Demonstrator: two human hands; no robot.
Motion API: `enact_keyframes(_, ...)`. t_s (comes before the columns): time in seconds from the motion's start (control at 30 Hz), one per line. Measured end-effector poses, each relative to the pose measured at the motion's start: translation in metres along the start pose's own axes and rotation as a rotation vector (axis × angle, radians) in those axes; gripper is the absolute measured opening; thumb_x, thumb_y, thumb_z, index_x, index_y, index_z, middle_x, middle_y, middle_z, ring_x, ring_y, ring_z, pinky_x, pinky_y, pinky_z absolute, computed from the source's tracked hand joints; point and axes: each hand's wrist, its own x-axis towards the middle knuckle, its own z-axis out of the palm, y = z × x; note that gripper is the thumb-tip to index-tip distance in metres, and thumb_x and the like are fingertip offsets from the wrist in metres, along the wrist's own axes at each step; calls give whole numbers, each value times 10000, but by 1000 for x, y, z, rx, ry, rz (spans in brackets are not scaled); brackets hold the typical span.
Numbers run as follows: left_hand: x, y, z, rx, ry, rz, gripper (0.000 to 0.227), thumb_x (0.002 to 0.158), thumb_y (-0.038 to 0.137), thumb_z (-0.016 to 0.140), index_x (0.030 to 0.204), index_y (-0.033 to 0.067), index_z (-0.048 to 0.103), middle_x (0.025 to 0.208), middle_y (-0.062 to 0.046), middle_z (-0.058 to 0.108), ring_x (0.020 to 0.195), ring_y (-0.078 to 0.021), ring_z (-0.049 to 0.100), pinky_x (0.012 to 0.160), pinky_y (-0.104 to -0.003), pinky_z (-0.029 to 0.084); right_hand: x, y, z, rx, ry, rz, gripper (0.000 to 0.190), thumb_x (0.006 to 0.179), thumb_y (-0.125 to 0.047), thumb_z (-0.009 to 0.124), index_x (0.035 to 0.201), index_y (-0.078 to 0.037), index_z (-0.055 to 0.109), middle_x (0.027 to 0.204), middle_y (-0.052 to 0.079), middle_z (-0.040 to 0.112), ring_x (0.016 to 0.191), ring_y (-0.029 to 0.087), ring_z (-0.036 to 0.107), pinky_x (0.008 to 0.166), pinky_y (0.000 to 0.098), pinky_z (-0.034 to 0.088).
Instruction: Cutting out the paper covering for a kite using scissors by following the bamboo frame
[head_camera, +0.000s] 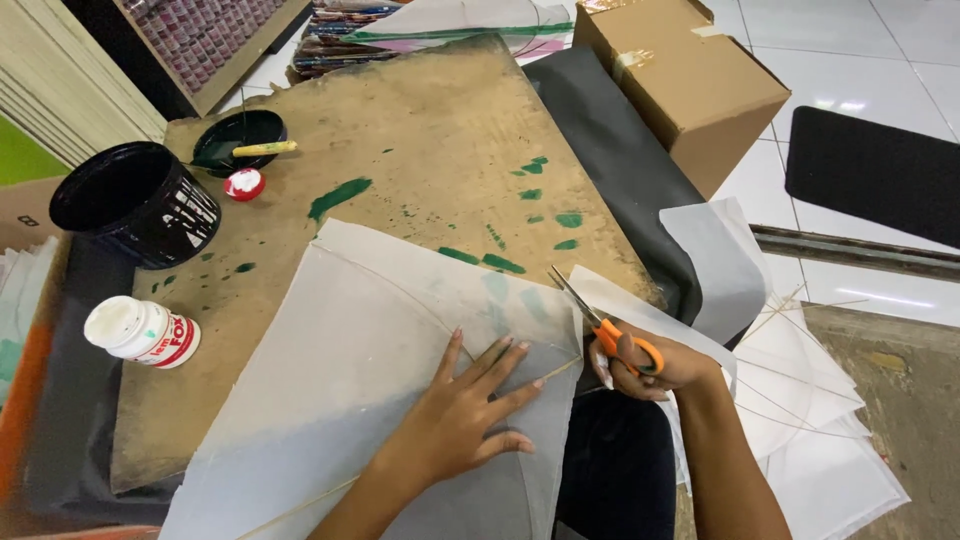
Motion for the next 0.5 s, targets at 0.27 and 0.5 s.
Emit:
enact_keyframes(0.27,1,1,-2,-14,-10,-6,619,969,598,553,1434,195,614,1610,-196,403,1512,-338,332,1147,-750,166,-5,9,-7,203,-73,-68,958,864,-846,315,911,73,583,387,78,484,268,63,292,310,202,208)
enact_keyframes(0.5,2,-3,-4,-22,-18,-12,659,979,601,539,1490,184,541,1638,-201,356,1526,-335,316,1148,-742,176,-22,-11,18,252,42,-430,946,922,-876,437,1042,54,568,513,61,583,377,103,457,437,227,350)
